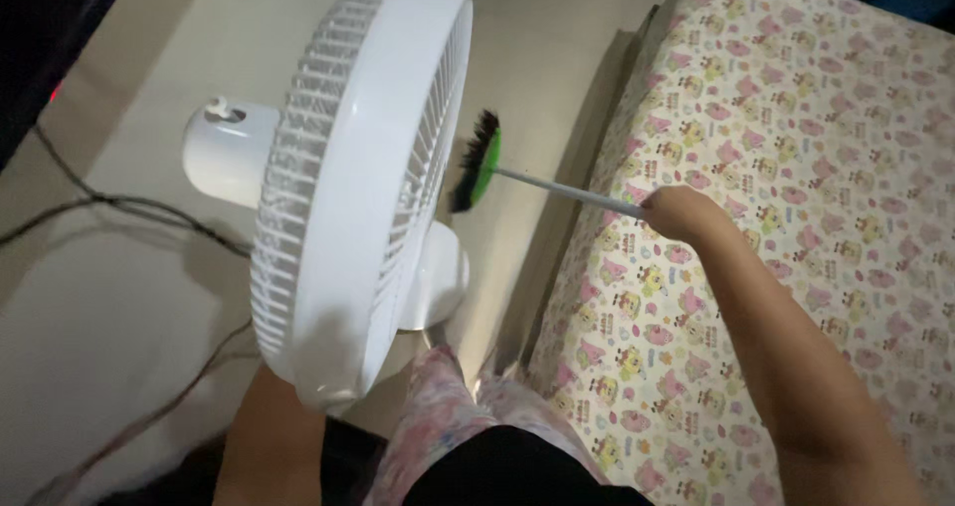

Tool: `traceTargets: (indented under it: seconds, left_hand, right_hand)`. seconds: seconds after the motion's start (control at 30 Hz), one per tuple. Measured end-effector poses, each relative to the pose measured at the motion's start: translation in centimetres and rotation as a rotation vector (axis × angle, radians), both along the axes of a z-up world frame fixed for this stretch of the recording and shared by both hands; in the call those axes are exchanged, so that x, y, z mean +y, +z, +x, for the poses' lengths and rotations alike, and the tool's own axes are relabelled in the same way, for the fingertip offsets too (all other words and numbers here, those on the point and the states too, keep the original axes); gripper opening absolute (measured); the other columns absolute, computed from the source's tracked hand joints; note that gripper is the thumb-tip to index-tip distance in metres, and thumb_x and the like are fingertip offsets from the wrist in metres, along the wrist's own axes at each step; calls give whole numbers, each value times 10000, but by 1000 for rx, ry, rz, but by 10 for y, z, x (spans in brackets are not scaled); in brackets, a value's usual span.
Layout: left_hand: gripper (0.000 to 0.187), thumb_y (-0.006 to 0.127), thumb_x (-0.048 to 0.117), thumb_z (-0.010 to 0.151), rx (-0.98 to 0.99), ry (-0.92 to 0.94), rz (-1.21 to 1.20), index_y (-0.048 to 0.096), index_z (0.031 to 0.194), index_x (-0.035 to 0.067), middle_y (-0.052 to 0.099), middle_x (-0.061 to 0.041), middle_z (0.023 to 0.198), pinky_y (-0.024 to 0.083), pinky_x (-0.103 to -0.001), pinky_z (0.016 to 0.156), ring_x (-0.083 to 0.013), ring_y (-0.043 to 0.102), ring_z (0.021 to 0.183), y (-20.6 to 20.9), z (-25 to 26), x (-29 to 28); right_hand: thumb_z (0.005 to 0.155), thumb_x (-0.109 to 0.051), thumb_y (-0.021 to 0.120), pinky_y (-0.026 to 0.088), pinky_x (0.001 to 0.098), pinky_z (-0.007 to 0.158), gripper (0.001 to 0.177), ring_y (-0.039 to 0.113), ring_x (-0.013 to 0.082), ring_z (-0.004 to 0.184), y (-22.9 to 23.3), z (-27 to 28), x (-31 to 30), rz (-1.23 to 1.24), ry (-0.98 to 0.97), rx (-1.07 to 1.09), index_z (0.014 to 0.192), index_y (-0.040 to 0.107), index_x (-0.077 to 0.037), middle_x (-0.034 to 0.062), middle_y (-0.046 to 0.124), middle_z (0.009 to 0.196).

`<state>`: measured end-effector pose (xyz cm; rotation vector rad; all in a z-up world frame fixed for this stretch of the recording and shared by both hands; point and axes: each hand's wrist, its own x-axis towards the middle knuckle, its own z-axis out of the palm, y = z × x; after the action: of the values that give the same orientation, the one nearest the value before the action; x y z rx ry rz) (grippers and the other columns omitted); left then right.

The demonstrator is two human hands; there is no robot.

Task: The person sweeps the floor around a bed, furniture, and a fan using a broom, moving items such as a storage unit and a trash bin to reach different areas.

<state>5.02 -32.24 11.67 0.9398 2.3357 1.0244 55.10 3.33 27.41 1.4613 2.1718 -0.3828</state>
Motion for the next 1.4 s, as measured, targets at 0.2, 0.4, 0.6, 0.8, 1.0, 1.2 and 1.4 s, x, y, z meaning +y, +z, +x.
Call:
traceTargets:
  seconds: [0.2,0.4,0.6,0.8,1.0,1.2,1.4]
  left_hand:
    - [372,634,280,942,13,135,-144,708,1248,83,663,-161,1323,512,-468,1005,-358,627,1221,-25,8,-106]
    - [367,632,273,942,20,166,-235,709,1250,88,660,-158,1328,512,-467,1008,-355,625,1226,-35,-2,-164]
    - [363,630,266,942,20,133,-286,709,1252,93,658,-155,1333,511,-466,1012,-352,624,1231,-62,-3,-190]
    - [359,628,259,943,36,99,-331,709,1253,99,656,-152,1338,511,-465,1016,-349,622,1236,-89,27,-204]
    - [355,625,252,943,87,44,-360,709,1255,104,653,-149,1343,510,-464,1019,-345,621,1241,-106,24,-188]
    - [352,623,245,943,139,-19,-394,710,1257,110,651,-146,1348,510,-463,1023,-342,619,1246,-119,17,-161]
    - [350,621,238,943,165,-84,-426,710,1259,115,648,-143,1353,510,-463,1027,-339,618,1251,-127,14,-126]
  right_hand:
    - [952,-295,616,585,463,886,315,758,332,981,5,-57,-8,-55,97,-58,1195,776,-176,163,795,1072]
    - [887,-423,744,573,460,886,388,725,333,1013,6,-74,-42,24,319,-148,1115,800,-113,145,777,1072]
    - [866,-339,699,637,421,795,268,822,290,889,-38,-99,-52,-241,414,-214,1072,797,-198,111,849,944]
    - [929,-294,638,593,487,837,251,715,343,1026,-141,-144,-139,-152,491,-214,1114,749,-166,116,744,1101]
    - [947,-154,594,619,451,783,233,740,305,1008,-197,-204,-199,56,434,-131,1049,796,-100,124,761,1094]
    - [915,-148,641,623,438,748,197,759,298,981,-158,-250,-182,251,483,-169,1017,806,-112,106,784,1067]
    - [865,-156,691,632,397,683,176,765,273,953,-137,-254,-169,332,537,-185,996,802,-115,97,773,1053]
